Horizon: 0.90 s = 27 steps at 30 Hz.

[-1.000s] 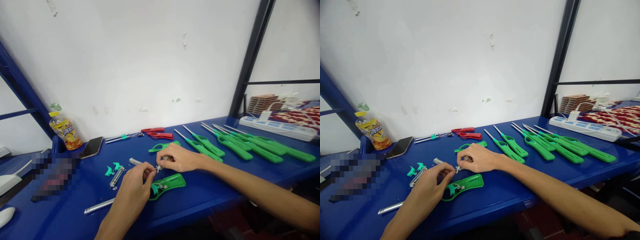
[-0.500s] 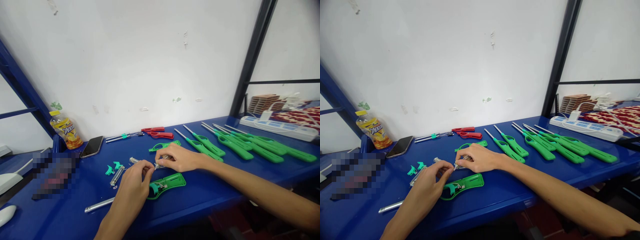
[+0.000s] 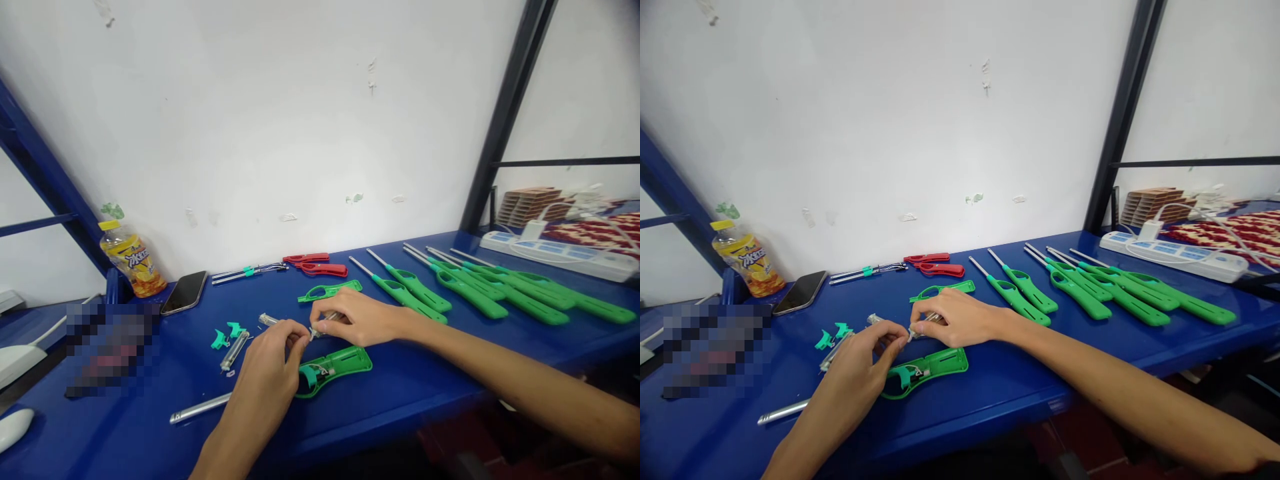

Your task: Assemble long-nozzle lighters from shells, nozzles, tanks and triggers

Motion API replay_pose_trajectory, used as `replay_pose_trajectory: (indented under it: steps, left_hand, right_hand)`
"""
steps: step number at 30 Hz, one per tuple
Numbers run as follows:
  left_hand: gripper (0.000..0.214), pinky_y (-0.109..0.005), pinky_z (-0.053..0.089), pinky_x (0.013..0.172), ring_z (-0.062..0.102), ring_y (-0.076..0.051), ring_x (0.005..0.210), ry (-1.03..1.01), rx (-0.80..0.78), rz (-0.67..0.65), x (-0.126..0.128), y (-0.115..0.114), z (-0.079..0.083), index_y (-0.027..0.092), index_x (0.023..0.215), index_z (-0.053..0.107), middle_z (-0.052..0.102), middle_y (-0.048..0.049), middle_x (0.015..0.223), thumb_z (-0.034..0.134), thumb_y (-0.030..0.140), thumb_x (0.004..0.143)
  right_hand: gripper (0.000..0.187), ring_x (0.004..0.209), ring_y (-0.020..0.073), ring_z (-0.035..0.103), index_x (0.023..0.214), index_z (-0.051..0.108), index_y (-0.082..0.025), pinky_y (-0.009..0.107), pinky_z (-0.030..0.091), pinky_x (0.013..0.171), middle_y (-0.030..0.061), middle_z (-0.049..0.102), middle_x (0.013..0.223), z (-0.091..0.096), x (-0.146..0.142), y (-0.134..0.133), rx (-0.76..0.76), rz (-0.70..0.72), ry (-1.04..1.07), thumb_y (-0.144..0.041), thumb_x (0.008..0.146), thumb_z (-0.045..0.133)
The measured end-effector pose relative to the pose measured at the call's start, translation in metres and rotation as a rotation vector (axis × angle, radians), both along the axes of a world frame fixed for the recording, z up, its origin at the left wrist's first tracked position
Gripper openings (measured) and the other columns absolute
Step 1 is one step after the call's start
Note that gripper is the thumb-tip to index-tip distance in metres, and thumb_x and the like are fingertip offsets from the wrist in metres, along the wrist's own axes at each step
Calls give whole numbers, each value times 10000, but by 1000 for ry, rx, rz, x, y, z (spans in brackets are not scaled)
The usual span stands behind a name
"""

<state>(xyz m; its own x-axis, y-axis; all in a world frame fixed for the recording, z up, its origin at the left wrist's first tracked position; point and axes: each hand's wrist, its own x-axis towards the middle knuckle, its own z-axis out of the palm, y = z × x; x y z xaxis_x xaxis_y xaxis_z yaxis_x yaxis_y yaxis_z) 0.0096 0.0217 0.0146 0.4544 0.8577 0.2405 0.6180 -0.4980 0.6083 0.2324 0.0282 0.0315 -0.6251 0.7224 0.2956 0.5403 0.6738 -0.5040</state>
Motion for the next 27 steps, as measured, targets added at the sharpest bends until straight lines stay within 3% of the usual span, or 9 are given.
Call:
replay_pose_trajectory:
  steps: [5, 9, 13, 27]
  left_hand:
    - [276, -348, 432, 738, 659, -243, 781, 5, 7, 5, 0, 1, -2, 247, 908, 707, 747, -32, 846, 461, 354, 973]
    - [287, -372, 447, 787, 698, -268, 854, 23, 18, 46, -2, 3, -2, 251, 938, 725, 783, -48, 914, 467, 371, 974]
    - [277, -384, 434, 762, 710, -297, 841, 64, 17, 84, -3, 5, -1, 248, 892, 730, 784, -56, 841, 495, 377, 961]
    - [282, -385, 466, 782, 697, -284, 828, 32, 72, 72, -1, 2, 0, 251, 872, 693, 773, -62, 876, 457, 392, 939]
  right_hand:
    - [263, 525, 103, 375, 918, 664, -195, 268, 241, 592, -87, 428, 591, 0, 1, 1, 1, 1, -1, -374, 1059, 533]
    - [230, 543, 107, 416, 945, 659, -196, 268, 267, 611, -75, 504, 633, 0, 2, 3, 6, -9, -9, -345, 1058, 525]
    - [235, 566, 116, 441, 936, 648, -201, 275, 268, 634, -68, 542, 645, -2, 3, 5, 16, -30, -34, -344, 1069, 517]
    - [216, 561, 124, 409, 959, 589, -210, 291, 237, 613, -85, 479, 623, -4, 1, 2, 12, -47, -61, -344, 1097, 491]
